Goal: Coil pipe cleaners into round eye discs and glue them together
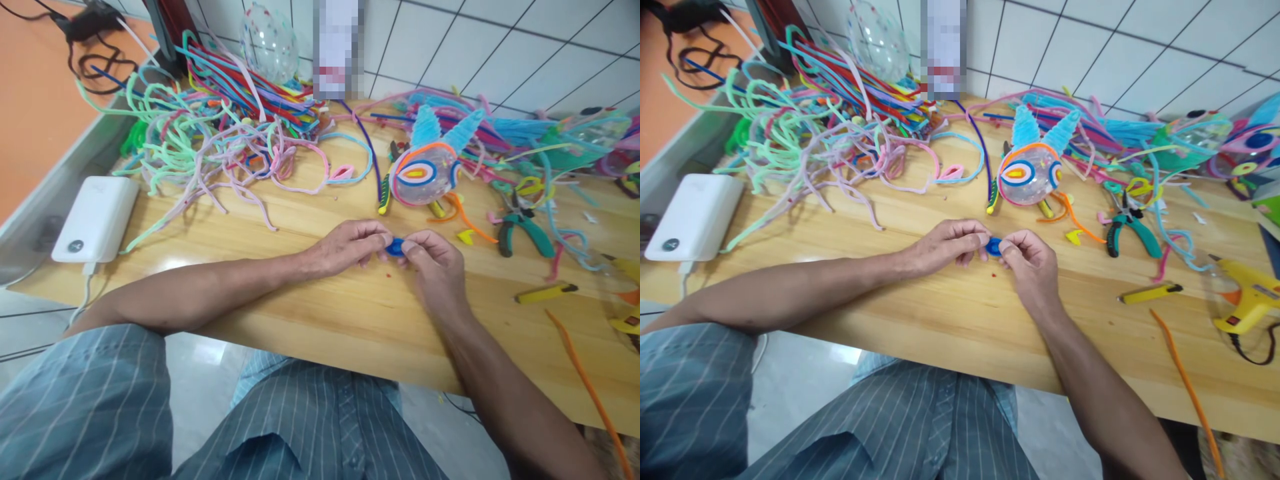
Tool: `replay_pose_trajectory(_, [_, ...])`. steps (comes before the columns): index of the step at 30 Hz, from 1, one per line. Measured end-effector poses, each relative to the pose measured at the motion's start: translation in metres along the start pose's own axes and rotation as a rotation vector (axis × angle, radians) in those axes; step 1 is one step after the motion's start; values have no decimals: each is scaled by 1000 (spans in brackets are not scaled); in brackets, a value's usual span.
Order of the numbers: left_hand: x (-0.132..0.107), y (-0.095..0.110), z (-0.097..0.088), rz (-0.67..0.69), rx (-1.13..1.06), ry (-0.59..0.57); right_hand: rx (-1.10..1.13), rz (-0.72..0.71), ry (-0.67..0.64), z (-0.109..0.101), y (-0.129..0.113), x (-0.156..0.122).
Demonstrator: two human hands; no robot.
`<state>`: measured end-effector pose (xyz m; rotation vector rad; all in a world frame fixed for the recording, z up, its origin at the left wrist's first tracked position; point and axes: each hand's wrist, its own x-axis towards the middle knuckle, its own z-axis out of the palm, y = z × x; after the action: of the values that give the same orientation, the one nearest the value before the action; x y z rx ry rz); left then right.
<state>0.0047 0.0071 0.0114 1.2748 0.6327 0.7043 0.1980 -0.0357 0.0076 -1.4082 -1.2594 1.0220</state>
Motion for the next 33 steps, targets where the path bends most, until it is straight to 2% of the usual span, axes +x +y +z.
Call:
replay_pose_trajectory(3, [0, -5, 2, 36, -36, 17, -125, -146, 31, 0, 0, -3])
replay_pose_trajectory(7, [-4, -5, 6, 141, -66, 22, -480, -618, 106, -4, -5, -9])
replay_pose_trajectory(10, [-8, -2, 8, 264, 1, 25, -716, -932, 115, -11, -10, -12])
replay_pose_trajectory(12, [-11, -1, 10, 365, 89, 30, -790, -1044, 132, -15, -12, -13])
replay_pose_trajectory(15, [-14, -1, 10, 529, 200, 37, -826, -1112, 162, -21, -13, -14])
replay_pose_trajectory(17, [-16, -1, 10, 602, 266, 44, -815, -1133, 163, -24, -13, -16])
replay_pose_trajectory(20, [-17, 1, 11, 605, 354, 73, -805, -1070, 133, -26, -12, -20])
replay_pose_trajectory(23, [-18, 3, 12, 516, 394, 105, -769, -884, 110, -22, -11, -22])
replay_pose_trajectory(27, [-17, 6, 13, 378, 406, 104, -570, -679, 123, -13, -9, -15])
replay_pose_trajectory(33, [-11, 8, 9, 238, 373, 97, -326, -414, 13, -8, -3, -6])
